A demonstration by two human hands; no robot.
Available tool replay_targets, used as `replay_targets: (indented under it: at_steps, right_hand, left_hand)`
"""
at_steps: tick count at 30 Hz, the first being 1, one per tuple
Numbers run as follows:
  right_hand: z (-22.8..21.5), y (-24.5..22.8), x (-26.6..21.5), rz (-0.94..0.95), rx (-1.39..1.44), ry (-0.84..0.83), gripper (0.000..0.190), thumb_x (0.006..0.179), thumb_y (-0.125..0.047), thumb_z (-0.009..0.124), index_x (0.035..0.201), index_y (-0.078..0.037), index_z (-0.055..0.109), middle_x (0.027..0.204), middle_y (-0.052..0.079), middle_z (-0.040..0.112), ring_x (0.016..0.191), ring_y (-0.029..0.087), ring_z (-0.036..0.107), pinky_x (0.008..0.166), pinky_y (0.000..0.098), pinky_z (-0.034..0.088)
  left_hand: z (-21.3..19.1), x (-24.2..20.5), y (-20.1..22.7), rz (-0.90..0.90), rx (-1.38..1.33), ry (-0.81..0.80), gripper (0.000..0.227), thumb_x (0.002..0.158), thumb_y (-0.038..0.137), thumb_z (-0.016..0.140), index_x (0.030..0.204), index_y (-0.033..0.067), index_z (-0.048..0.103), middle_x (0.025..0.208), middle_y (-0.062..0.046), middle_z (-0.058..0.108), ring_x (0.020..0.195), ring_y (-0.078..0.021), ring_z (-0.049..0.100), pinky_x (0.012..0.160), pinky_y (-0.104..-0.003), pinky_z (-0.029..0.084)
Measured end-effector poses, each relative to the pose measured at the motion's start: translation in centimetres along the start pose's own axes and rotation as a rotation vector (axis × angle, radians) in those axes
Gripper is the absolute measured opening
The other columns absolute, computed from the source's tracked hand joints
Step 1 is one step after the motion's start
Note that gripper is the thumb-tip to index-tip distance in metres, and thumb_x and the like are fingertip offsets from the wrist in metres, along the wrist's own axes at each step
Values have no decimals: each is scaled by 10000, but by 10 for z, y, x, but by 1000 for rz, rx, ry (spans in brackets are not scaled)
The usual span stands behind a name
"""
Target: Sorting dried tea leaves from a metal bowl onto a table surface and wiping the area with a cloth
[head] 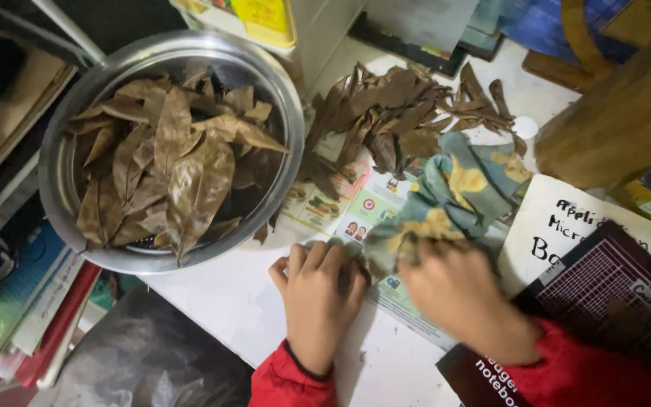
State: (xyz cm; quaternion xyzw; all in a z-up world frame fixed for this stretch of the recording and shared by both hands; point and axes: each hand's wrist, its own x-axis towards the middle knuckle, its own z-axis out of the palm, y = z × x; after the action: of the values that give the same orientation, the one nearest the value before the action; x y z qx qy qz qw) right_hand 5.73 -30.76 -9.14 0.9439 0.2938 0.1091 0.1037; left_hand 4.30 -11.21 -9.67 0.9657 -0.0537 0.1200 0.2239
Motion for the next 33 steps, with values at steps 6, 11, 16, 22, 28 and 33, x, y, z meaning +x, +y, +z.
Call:
replay_targets:
  at_steps: [6,11,16,22,28,33]
  right_hand:
    - [2,16,-4,105,-33,-177,215,830,-163,639,636,-234,696,578,12,652,478,256,679,396,429,493]
    - [-19,-18,-18,148,-129,-193,196,808,-236,640,628,-284,702,580,14,654,461,226,661,380,368,438]
    - [-29,-13,-16,176,-139,-330,194,922,-285,583,760,-264,687,640,5,682,522,210,712,409,351,487]
    - [-44,6,-15,-98,57,-413,60,833,-224,616,840,-237,675,611,14,699,538,272,720,430,427,556]
    - [-59,39,2,-68,272,-535,235,1049,-287,440,945,-221,640,658,-27,677,458,215,679,450,470,570]
    - [-30,25,2,9,124,-567,249,857,-149,589,949,-337,726,743,-1,735,630,316,742,514,496,559]
  left_hand:
    - [5,10,-1,19,161,184,155,941,310,668,872,179,623,834,-39,572,812,-329,523,682,-488,333]
    - [-5,19,13,93,177,201,148,923,275,646,977,151,588,938,-99,556,805,-347,533,686,-503,392]
    - [-2,5,43,187,-47,168,104,943,193,627,983,98,639,1015,-121,607,857,-336,494,695,-462,397]
    - [3,7,32,95,89,128,179,927,330,621,1054,275,735,1117,-79,569,890,-338,486,707,-491,360]
    - [-9,5,24,92,-33,-9,541,697,405,809,1209,288,679,1300,24,570,1029,-325,489,790,-490,371]
    - [-11,7,24,77,-47,-68,552,700,447,808,1193,255,652,1279,6,546,1023,-328,473,803,-506,352]
